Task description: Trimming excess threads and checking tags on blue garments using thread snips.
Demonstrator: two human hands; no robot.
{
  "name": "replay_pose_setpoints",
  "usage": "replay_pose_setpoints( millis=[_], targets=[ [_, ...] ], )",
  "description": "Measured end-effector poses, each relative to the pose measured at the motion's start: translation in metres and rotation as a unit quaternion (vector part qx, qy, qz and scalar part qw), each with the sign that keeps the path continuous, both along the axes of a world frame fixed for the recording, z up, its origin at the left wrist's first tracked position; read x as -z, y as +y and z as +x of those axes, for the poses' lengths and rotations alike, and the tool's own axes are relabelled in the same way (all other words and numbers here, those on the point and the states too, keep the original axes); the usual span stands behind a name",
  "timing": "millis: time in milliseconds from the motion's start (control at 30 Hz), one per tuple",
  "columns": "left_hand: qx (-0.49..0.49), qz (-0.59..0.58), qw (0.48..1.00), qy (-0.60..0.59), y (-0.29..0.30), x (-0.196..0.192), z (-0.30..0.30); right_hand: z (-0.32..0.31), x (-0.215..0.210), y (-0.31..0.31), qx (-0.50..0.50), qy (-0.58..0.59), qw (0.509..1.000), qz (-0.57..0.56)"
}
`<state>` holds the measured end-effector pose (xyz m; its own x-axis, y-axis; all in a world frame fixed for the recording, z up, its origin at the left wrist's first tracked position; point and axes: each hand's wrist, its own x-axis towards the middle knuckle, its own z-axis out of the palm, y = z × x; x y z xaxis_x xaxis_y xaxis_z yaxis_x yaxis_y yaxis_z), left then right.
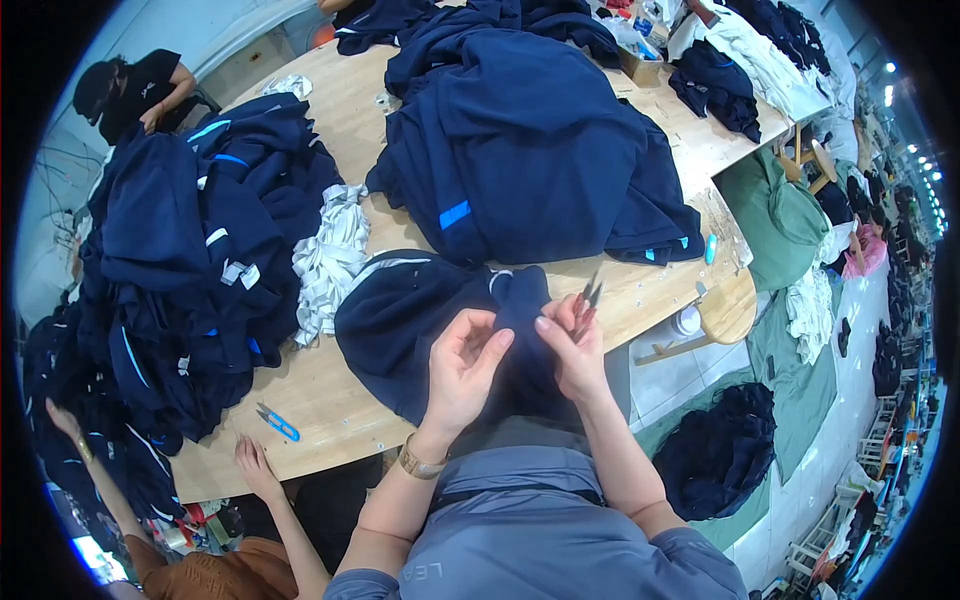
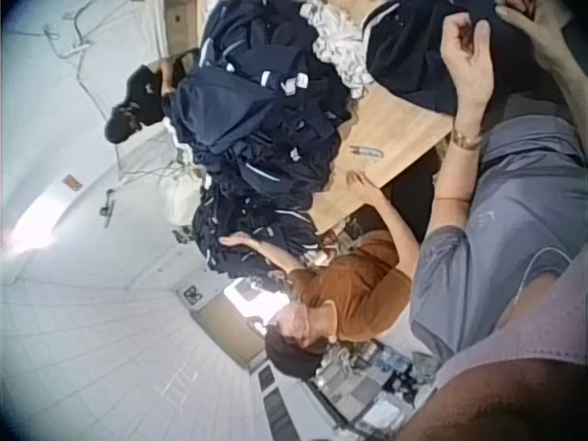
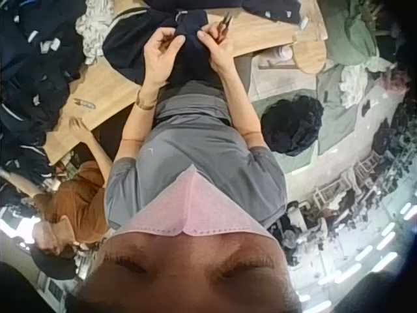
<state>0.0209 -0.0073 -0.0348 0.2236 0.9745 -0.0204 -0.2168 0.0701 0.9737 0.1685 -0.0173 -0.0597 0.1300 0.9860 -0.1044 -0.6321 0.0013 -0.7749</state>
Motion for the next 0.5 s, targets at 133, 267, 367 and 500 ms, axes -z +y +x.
replay_pose_setpoints(
  millis=[133, 267, 367, 500],
  targets=[
    [-0.040, 0.005, 0.999, -0.009, -0.004, -0.002, 0.002, 0.002, 0.011, 0.006, 0.022, -0.269, 0.963, 0.000],
    [-0.089, 0.034, 0.994, -0.061, -0.006, 0.002, 0.004, -0.001, -0.016, 0.008, 0.085, -0.301, 0.946, 0.083],
    [-0.084, 0.052, 0.995, -0.024, -0.006, 0.003, 0.004, -0.003, -0.031, 0.008, 0.016, -0.376, 0.909, 0.181],
    [-0.088, 0.093, 0.987, 0.094, -0.002, 0.000, 0.003, -0.005, -0.036, 0.016, 0.012, -0.459, 0.862, 0.217]
  ],
)
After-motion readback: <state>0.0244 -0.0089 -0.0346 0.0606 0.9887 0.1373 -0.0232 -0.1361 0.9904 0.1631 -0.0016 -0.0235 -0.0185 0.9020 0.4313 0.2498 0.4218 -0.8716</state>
